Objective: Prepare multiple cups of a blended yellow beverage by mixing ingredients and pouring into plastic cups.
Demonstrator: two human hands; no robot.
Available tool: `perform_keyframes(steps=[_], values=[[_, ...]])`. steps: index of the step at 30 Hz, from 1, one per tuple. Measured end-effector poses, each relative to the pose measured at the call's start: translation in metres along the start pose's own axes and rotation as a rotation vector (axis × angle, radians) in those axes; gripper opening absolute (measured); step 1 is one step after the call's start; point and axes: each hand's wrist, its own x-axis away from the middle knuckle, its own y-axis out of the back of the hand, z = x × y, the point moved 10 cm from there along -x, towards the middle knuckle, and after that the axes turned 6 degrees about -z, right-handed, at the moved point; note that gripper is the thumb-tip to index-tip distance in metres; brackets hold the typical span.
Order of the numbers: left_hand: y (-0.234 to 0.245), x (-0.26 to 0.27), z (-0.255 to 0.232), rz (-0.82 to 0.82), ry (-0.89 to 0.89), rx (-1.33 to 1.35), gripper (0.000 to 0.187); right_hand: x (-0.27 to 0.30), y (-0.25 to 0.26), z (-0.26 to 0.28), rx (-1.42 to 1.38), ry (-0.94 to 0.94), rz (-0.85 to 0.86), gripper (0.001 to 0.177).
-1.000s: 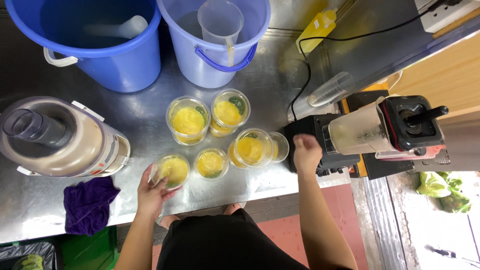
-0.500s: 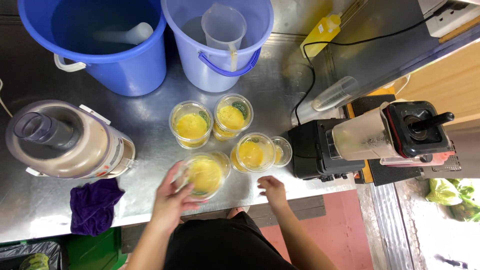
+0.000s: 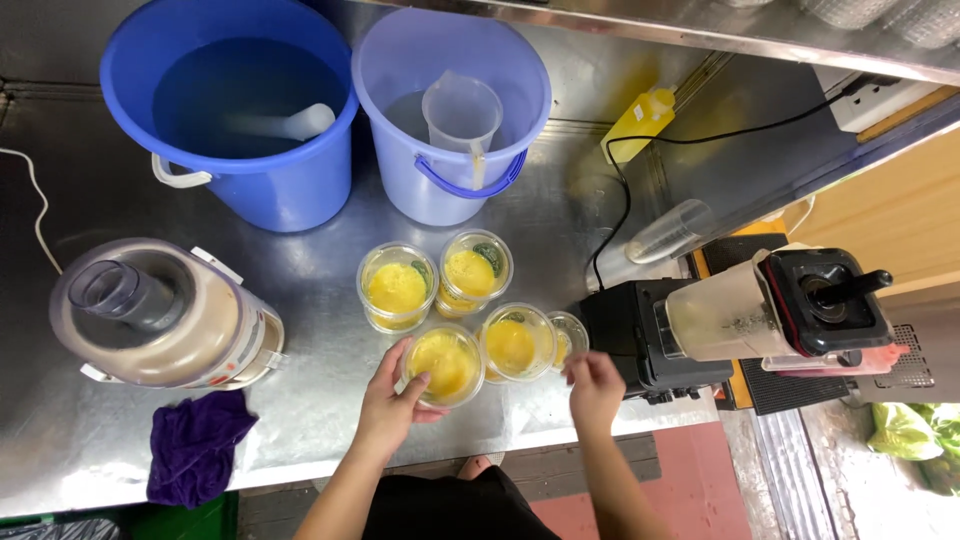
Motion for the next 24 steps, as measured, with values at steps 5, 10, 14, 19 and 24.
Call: perform_keyframes(steps=[5, 10, 14, 19, 24], values=[[0.037, -0.015, 0.023, -0.086, 0.033, -0.093, 0.060, -0.086, -0.067, 0.003, -0.037, -0.114, 0.225, 0.013], [0.118, -0.097, 0.078, -0.306, -0.003, -0.058, 0.056, -0.109, -0.163, 0.008, 0.003, -0.315, 0.590, 0.024], [0.100, -0.116, 0.058, -0.329, 0.106, 0.349, 0.062, -0.072, -0.203, 0.009, 0.161, -0.606, 0.802, 0.032], [0.066, -0.154, 0.059, -0.169, 0.123, 0.507, 0.064, -0.072, -0.227, -0.035, 0.132, -0.754, 0.834, 0.035], [0.062, -0.169, 0.043, -0.175, 0.067, 0.470, 0.057, -0.075, -0.241, -0.030, 0.077, -0.703, 0.868, 0.034]])
